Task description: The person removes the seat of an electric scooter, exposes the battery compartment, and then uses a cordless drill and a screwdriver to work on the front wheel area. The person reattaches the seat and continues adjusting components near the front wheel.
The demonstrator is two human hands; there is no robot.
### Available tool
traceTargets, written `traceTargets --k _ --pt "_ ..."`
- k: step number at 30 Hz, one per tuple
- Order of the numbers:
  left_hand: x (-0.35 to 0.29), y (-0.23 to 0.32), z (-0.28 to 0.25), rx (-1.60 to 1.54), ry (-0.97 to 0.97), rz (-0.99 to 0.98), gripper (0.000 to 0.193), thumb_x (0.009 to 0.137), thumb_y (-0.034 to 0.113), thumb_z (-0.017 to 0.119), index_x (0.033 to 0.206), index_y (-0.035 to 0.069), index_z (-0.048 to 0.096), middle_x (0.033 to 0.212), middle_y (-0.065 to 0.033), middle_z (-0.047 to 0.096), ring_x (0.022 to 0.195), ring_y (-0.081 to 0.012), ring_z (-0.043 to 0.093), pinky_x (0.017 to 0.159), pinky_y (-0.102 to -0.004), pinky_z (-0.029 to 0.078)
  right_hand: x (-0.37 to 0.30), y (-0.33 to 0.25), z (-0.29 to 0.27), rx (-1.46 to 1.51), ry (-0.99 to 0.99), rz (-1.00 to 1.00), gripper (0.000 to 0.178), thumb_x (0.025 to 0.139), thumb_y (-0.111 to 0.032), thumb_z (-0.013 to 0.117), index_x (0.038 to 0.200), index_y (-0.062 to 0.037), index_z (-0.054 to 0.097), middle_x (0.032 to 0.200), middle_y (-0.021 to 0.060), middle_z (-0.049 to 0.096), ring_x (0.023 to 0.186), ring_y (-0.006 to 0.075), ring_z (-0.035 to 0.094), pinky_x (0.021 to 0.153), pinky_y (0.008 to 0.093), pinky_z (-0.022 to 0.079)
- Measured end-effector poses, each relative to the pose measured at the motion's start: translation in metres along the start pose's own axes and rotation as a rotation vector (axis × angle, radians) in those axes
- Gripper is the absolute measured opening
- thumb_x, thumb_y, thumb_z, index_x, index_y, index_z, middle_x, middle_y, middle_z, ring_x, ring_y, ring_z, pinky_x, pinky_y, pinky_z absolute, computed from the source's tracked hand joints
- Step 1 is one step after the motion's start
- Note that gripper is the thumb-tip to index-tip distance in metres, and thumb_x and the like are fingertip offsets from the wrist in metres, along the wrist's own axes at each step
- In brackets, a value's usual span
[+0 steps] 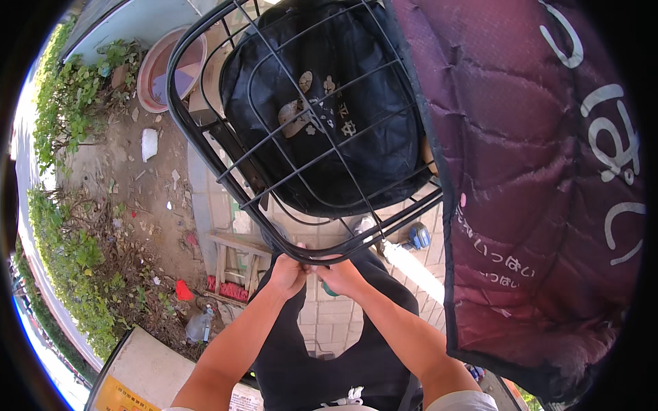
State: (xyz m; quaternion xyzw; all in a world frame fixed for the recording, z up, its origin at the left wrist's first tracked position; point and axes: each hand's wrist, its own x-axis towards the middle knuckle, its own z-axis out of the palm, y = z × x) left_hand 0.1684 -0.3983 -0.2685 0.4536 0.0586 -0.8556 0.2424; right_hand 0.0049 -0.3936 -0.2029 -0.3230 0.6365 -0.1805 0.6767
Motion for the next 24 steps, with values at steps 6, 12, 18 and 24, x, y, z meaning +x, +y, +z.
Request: traceTargets --k 6,12,18,24 --pt "0.117 0.053 -0.041 1.073 0.032 0.275 0.038 0.090 0.038 0.061 0.083 0.002 0.071 0.061 0.0005 0.049 0.057 -0.0087 0.042 0.052 -0.0280 0.033 0.111 0.034 -0.034 -0.316 -0.086 0.006 0.028 0.093 -0.023 0.056 0.088 0.0028 0.065 0.072 0.0146 0.064 0.067 0.0214 0.059 0.065 0.0344 0.047" --pt "0.257 0.092 -0.092 0.929 0.035 0.299 0.033 0.089 0.035 0.062 0.093 0.004 0.073 0.077 -0.0034 0.065 0.066 -0.0114 0.049 0.058 -0.0288 0.041 0.264 0.103 -0.091 -0.511 -0.205 -0.238 0.036 0.094 -0.031 0.056 0.098 0.0022 0.069 0.081 0.0126 0.069 0.074 0.0210 0.063 0.072 0.0337 0.049" --pt "0.330 0.155 -0.123 0.787 0.127 0.506 0.028 0.088 0.030 0.065 0.089 0.003 0.070 0.068 -0.0016 0.058 0.055 -0.0106 0.043 0.050 -0.0296 0.036 0.341 0.115 -0.151 -0.800 0.005 -0.046 0.037 0.081 -0.031 0.068 0.093 0.0037 0.071 0.081 0.0144 0.070 0.076 0.0209 0.065 0.070 0.0353 0.051" --pt "0.309 0.151 -0.108 0.662 0.108 0.551 0.023 0.086 0.025 0.070 0.086 0.001 0.068 0.067 0.0001 0.055 0.052 -0.0094 0.043 0.047 -0.0276 0.034 0.341 0.129 -0.112 -0.307 0.848 -0.702 0.041 0.076 -0.024 0.071 0.107 0.0011 0.062 0.085 0.0144 0.064 0.080 0.0281 0.063 0.075 0.0369 0.050"
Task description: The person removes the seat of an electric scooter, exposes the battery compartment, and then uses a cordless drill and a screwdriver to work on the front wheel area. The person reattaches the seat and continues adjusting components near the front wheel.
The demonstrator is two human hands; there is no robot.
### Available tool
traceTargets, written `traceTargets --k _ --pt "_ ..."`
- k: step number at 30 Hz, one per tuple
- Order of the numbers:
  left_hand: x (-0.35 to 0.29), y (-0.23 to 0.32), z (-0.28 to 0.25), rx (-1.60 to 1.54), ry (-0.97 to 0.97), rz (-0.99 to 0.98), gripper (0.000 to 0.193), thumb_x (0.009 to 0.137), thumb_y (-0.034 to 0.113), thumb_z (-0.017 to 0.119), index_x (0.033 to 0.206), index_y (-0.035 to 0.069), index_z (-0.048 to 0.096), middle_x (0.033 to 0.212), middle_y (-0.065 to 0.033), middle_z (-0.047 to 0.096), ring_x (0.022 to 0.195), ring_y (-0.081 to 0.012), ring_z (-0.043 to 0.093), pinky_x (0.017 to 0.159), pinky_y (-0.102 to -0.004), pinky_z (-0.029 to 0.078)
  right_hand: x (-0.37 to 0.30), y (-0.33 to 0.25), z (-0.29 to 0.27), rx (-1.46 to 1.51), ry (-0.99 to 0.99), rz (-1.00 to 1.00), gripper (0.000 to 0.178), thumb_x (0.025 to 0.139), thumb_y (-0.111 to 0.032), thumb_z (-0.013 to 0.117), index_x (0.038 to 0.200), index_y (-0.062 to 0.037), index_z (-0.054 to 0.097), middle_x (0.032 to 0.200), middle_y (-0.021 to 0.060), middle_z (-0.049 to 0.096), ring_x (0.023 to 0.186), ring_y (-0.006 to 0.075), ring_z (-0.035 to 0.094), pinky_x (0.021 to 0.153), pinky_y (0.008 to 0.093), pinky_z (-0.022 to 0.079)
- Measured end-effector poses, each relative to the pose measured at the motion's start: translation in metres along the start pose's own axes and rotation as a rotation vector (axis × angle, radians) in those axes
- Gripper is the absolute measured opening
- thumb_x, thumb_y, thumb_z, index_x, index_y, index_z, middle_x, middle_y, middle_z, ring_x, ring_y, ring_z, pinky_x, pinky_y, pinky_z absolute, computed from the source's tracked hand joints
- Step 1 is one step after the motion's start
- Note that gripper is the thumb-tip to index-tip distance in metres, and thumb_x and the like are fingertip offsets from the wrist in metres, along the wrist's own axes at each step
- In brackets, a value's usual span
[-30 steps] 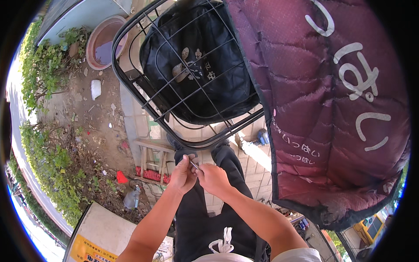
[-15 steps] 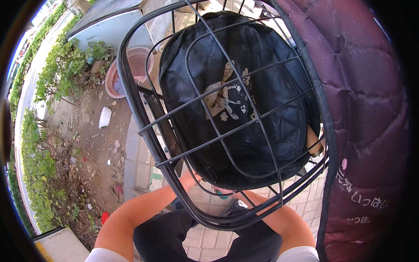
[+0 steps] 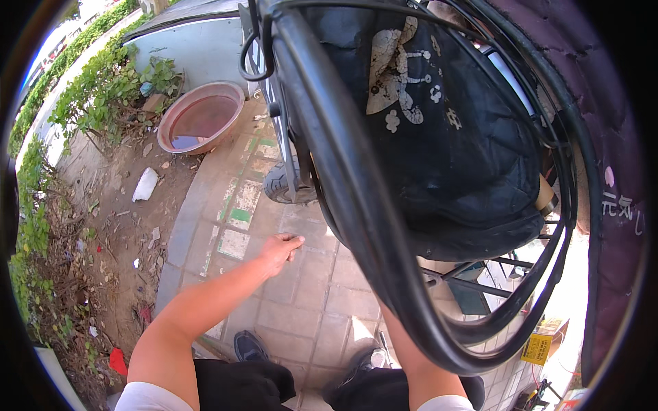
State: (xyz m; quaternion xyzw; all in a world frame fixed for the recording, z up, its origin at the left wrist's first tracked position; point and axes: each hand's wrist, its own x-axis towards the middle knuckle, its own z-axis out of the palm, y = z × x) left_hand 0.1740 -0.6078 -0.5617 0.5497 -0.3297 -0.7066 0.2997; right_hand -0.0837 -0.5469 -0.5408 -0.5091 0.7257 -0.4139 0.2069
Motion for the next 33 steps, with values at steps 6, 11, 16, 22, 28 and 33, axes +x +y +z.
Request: traceTargets --k 6,11,16,22,28,33 --pt "0.012 -0.016 0.024 -0.196 -0.175 -0.091 0.017 0.088 0.019 0.070 0.090 0.002 0.067 0.073 0.0005 0.057 0.055 -0.0077 0.042 0.049 -0.0259 0.035 -0.056 0.045 0.005 -0.395 -0.235 0.141 0.020 0.082 -0.021 0.063 0.084 -0.0011 0.060 0.084 0.0189 0.064 0.084 0.0374 0.063 0.075 0.0449 0.051" --pt "-0.015 0.030 0.057 -0.163 -0.252 -0.249 0.018 0.089 0.018 0.069 0.098 0.004 0.063 0.082 0.0003 0.057 0.062 -0.0077 0.043 0.056 -0.0258 0.037 -0.044 0.071 -0.016 -0.626 -0.544 0.427 0.026 0.087 -0.024 0.055 0.091 0.0008 0.065 0.095 0.0232 0.066 0.093 0.0405 0.064 0.081 0.0453 0.051" --pt "0.007 0.003 0.048 -0.317 -0.314 -0.168 0.023 0.090 0.024 0.069 0.100 0.005 0.063 0.086 -0.0005 0.059 0.064 -0.0084 0.044 0.058 -0.0262 0.037 -0.045 0.024 0.010 -0.003 -0.539 0.187 0.032 0.094 -0.026 0.048 0.097 0.0005 0.065 0.081 0.0137 0.070 0.079 0.0292 0.067 0.073 0.0399 0.051" --pt "0.002 0.017 0.048 -0.464 -0.368 -0.109 0.019 0.094 0.021 0.062 0.102 0.004 0.063 0.085 0.0003 0.058 0.064 -0.0091 0.044 0.060 -0.0264 0.038 -0.037 -0.064 0.011 0.068 -0.473 0.116 0.025 0.092 -0.020 0.052 0.087 0.0005 0.065 0.073 0.0131 0.067 0.070 0.0258 0.065 0.067 0.0362 0.050" --pt "-0.006 0.027 0.048 -0.550 -0.316 -0.095 0.017 0.095 0.018 0.061 0.099 0.003 0.064 0.082 -0.0001 0.057 0.064 -0.0101 0.045 0.059 -0.0270 0.038 -0.035 -0.070 0.015 0.061 -0.491 0.122 0.025 0.092 -0.022 0.054 0.089 0.0003 0.066 0.072 0.0098 0.067 0.065 0.0189 0.063 0.064 0.0332 0.050" --pt "-0.005 0.031 0.041 -0.531 -0.391 -0.076 0.016 0.094 0.018 0.062 0.099 0.004 0.065 0.082 0.0008 0.057 0.064 -0.0103 0.045 0.059 -0.0267 0.038 -0.032 -0.076 0.012 0.152 -0.527 0.146 0.027 0.092 -0.021 0.053 0.088 0.0017 0.067 0.072 0.0079 0.067 0.065 0.0184 0.062 0.064 0.0321 0.049"
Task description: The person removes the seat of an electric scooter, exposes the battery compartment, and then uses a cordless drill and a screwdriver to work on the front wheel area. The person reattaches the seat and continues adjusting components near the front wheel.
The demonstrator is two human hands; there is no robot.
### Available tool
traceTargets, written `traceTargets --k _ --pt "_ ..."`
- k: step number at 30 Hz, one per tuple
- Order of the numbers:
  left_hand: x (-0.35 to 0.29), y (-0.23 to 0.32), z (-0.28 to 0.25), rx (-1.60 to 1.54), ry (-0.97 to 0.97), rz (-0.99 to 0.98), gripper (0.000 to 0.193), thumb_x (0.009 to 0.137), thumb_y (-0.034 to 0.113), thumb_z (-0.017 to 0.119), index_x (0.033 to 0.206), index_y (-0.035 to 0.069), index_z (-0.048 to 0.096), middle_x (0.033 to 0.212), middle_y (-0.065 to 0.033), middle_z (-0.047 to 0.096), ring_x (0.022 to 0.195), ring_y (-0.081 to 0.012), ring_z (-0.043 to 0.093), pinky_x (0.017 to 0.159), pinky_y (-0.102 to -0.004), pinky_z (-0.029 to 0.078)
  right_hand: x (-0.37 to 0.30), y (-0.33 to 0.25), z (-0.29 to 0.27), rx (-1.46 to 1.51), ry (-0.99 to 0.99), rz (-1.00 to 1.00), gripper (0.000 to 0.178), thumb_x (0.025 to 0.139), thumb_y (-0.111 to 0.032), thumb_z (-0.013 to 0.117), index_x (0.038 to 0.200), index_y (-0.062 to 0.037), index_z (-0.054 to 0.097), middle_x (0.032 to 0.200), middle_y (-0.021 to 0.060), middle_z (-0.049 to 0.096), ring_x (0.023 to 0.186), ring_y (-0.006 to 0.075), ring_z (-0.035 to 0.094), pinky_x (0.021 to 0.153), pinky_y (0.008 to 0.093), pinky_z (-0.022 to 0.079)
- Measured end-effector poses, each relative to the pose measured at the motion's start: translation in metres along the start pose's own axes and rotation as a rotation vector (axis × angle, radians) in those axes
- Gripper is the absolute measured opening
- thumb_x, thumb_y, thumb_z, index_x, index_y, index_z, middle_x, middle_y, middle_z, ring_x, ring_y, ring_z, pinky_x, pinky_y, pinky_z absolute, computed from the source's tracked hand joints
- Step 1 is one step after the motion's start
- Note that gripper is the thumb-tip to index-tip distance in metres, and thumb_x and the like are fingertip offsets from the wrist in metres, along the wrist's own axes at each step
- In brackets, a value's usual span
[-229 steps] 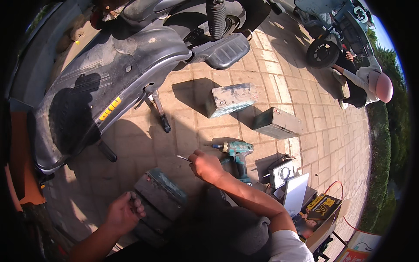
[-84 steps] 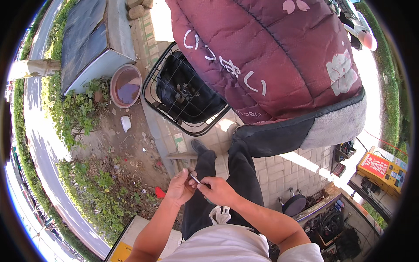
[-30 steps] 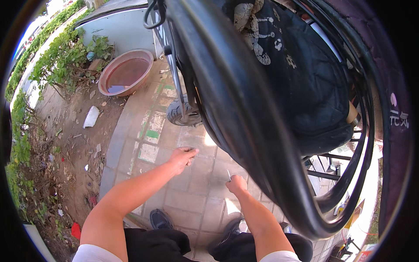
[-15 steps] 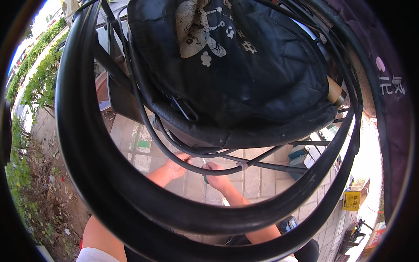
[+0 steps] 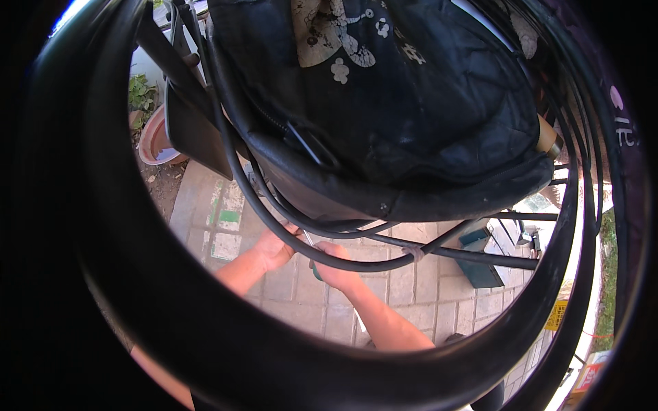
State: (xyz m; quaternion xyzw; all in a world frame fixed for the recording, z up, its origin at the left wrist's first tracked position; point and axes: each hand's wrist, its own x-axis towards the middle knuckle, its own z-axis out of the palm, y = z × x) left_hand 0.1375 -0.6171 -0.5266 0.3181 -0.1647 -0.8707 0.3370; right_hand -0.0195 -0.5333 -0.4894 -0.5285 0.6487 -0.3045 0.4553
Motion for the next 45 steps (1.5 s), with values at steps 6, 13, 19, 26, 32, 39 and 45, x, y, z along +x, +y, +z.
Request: traceTargets --k 6,13,19,26,32,39,45 --pt "0.001 0.002 0.001 0.137 0.000 -0.042 0.020 0.095 0.021 0.061 0.104 0.003 0.063 0.091 -0.0029 0.063 0.066 -0.0103 0.045 0.063 -0.0277 0.041 0.001 -0.004 -0.012 0.626 -0.200 0.311 0.026 0.094 -0.021 0.054 0.092 0.0027 0.064 0.078 0.0117 0.064 0.065 0.0214 0.063 0.055 0.0336 0.051" --pt "0.001 -0.012 0.022 0.200 0.096 -0.007 0.023 0.099 0.025 0.056 0.101 0.002 0.061 0.080 -0.0030 0.059 0.065 -0.0110 0.043 0.063 -0.0281 0.041 -0.001 0.018 0.009 -0.003 0.049 0.011 0.027 0.096 -0.022 0.052 0.091 0.0022 0.064 0.077 0.0079 0.064 0.068 0.0180 0.061 0.061 0.0309 0.050" --pt "0.004 -0.020 0.023 0.278 0.105 0.031 0.024 0.098 0.026 0.056 0.100 0.002 0.063 0.068 0.0007 0.050 0.061 -0.0104 0.042 0.058 -0.0274 0.038 0.002 0.022 0.004 0.382 -0.082 0.140 0.028 0.099 -0.020 0.047 0.091 0.0008 0.065 0.082 0.0063 0.066 0.075 0.0140 0.059 0.071 0.0305 0.048" --pt "0.009 -0.041 0.003 0.626 0.310 -0.156 0.031 0.094 0.031 0.059 0.097 0.000 0.066 0.072 -0.0055 0.057 0.057 -0.0107 0.044 0.054 -0.0274 0.038 0.034 0.082 -0.030 0.772 0.199 0.005 0.024 0.099 -0.021 0.049 0.096 -0.0015 0.064 0.090 0.0095 0.066 0.083 0.0183 0.061 0.078 0.0348 0.051" --pt "0.017 -0.159 -0.129 0.931 0.163 -0.653 0.046 0.092 0.035 0.059 0.120 -0.002 0.057 0.123 -0.0211 0.057 0.091 -0.0260 0.057 0.081 -0.0416 0.047 0.104 0.097 -0.152 1.013 0.607 -0.057 0.024 0.099 -0.022 0.052 0.095 -0.0024 0.064 0.090 0.0090 0.065 0.083 0.0197 0.061 0.078 0.0370 0.051" --pt "-0.035 -0.096 -0.044 0.959 0.157 -0.723 0.068 0.090 0.043 0.062 0.138 -0.002 0.044 0.149 -0.0250 0.033 0.139 -0.0384 0.031 0.106 -0.0586 0.030 0.130 0.066 -0.218 1.071 0.675 -0.024 0.024 0.099 -0.023 0.052 0.095 -0.0026 0.063 0.091 0.0089 0.065 0.084 0.0200 0.061 0.078 0.0373 0.051" --pt "-0.022 -0.060 -0.027 0.894 0.161 -0.434 0.063 0.090 0.041 0.060 0.132 -0.004 0.046 0.140 -0.0243 0.044 0.130 -0.0372 0.041 0.100 -0.0568 0.036 0.142 0.055 -0.213 1.074 0.658 0.002 0.024 0.098 -0.024 0.052 0.094 -0.0028 0.063 0.091 0.0089 0.065 0.084 0.0202 0.061 0.078 0.0374 0.052"
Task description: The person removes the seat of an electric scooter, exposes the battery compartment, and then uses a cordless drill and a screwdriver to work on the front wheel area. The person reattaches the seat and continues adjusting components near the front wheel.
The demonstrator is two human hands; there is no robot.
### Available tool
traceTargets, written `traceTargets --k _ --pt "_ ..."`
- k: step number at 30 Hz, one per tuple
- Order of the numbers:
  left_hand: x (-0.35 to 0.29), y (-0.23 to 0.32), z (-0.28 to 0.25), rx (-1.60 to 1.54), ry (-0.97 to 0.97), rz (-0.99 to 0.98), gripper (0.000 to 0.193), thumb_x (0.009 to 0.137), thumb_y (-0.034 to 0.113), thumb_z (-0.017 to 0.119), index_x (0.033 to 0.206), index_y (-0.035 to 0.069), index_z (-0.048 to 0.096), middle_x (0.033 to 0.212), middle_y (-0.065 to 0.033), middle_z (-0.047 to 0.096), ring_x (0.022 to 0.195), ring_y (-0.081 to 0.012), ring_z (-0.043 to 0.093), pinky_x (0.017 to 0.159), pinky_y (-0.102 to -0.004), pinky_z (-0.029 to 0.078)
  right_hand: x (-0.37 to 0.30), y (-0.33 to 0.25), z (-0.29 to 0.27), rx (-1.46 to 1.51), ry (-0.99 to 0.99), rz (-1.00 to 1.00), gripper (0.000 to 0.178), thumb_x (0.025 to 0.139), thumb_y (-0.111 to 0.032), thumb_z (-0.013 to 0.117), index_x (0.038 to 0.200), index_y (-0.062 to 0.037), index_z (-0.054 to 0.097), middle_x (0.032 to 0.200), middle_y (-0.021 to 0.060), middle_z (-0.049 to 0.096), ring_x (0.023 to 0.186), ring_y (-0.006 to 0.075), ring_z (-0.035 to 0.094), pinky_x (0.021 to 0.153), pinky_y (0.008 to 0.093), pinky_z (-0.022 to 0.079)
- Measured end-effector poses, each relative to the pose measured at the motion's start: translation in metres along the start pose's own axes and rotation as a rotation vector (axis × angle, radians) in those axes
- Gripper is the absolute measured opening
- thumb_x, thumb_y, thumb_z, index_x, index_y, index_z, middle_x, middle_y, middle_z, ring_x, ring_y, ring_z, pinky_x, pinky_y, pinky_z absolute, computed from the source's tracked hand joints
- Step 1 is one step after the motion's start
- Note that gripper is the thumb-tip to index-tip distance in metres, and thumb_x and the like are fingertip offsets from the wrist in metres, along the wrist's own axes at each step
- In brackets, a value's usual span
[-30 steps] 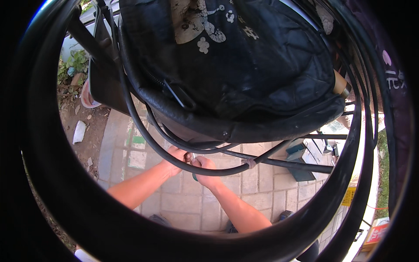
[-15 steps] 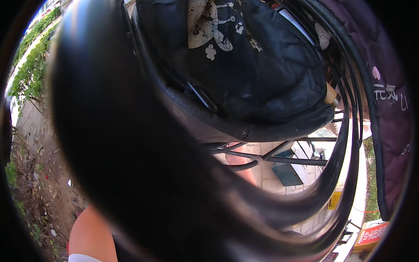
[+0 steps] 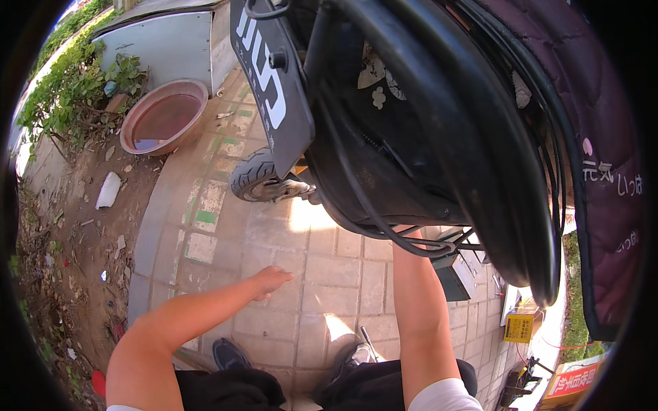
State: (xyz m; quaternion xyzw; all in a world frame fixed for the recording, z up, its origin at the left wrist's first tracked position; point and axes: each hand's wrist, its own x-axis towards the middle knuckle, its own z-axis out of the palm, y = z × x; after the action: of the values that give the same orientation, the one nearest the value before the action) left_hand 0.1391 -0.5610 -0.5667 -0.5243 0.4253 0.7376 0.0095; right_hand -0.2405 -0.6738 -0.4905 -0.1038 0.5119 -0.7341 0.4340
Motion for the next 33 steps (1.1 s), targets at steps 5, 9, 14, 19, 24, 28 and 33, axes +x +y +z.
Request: traceTargets --k 5,9,14,19,24,28,33 --pt "-0.006 0.007 -0.002 -0.031 -0.021 0.015 0.063 0.091 0.041 0.059 0.133 -0.005 0.046 0.142 -0.0247 0.042 0.131 -0.0379 0.040 0.101 -0.0553 0.035 0.005 -0.002 0.005 0.006 0.000 0.000 0.024 0.098 -0.024 0.052 0.094 -0.0029 0.063 0.091 0.0089 0.064 0.084 0.0203 0.061 0.078 0.0376 0.052" --pt "-0.001 0.002 -0.002 -0.022 -0.077 -0.040 0.059 0.092 0.044 0.060 0.136 0.007 0.047 0.148 -0.0184 0.037 0.136 -0.0327 0.035 0.106 -0.0536 0.033 0.010 -0.004 0.009 -0.009 -0.001 -0.012 0.024 0.098 -0.024 0.053 0.094 -0.0030 0.063 0.091 0.0088 0.064 0.084 0.0205 0.061 0.078 0.0377 0.052" --pt "-0.009 0.002 0.001 -0.024 -0.092 -0.045 0.060 0.092 0.044 0.060 0.136 0.007 0.047 0.147 -0.0182 0.039 0.134 -0.0321 0.037 0.105 -0.0527 0.035 0.016 -0.004 0.014 -0.017 -0.011 -0.015 0.024 0.098 -0.025 0.053 0.094 -0.0032 0.062 0.091 0.0088 0.064 0.085 0.0206 0.061 0.078 0.0379 0.052" --pt "-0.012 0.006 0.000 -0.047 -0.118 -0.018 0.062 0.092 0.043 0.059 0.136 0.002 0.046 0.147 -0.0206 0.038 0.135 -0.0353 0.035 0.104 -0.0541 0.034 0.023 -0.010 0.021 -0.015 -0.019 -0.028 0.024 0.098 -0.025 0.053 0.094 -0.0033 0.062 0.091 0.0088 0.064 0.085 0.0208 0.061 0.078 0.0380 0.052" --pt "-0.014 0.006 -0.001 -0.051 -0.118 -0.007 0.064 0.092 0.043 0.058 0.138 0.000 0.043 0.148 -0.0222 0.036 0.135 -0.0367 0.034 0.103 -0.0553 0.033 0.024 -0.008 0.028 -0.022 -0.029 -0.024 0.024 0.098 -0.026 0.053 0.094 -0.0035 0.062 0.091 0.0088 0.064 0.085 0.0209 0.061 0.078 0.0382 0.052" --pt "-0.013 0.004 0.000 -0.050 -0.114 -0.003 0.064 0.092 0.042 0.058 0.138 0.000 0.043 0.148 -0.0226 0.035 0.135 -0.0371 0.034 0.103 -0.0557 0.033 0.024 -0.008 0.029 -0.024 -0.028 -0.021 0.025 0.098 -0.026 0.053 0.094 -0.0036 0.062 0.091 0.0087 0.063 0.085 0.0211 0.061 0.078 0.0383 0.052" --pt "-0.017 0.005 0.000 -0.046 -0.115 -0.007 0.064 0.092 0.042 0.058 0.137 -0.001 0.043 0.148 -0.0226 0.035 0.136 -0.0374 0.034 0.103 -0.0561 0.033 0.026 -0.006 0.029 -0.024 -0.028 -0.023 0.025 0.098 -0.027 0.054 0.093 -0.0037 0.062 0.092 0.0087 0.063 0.086 0.0212 0.060 0.078 0.0385 0.052"
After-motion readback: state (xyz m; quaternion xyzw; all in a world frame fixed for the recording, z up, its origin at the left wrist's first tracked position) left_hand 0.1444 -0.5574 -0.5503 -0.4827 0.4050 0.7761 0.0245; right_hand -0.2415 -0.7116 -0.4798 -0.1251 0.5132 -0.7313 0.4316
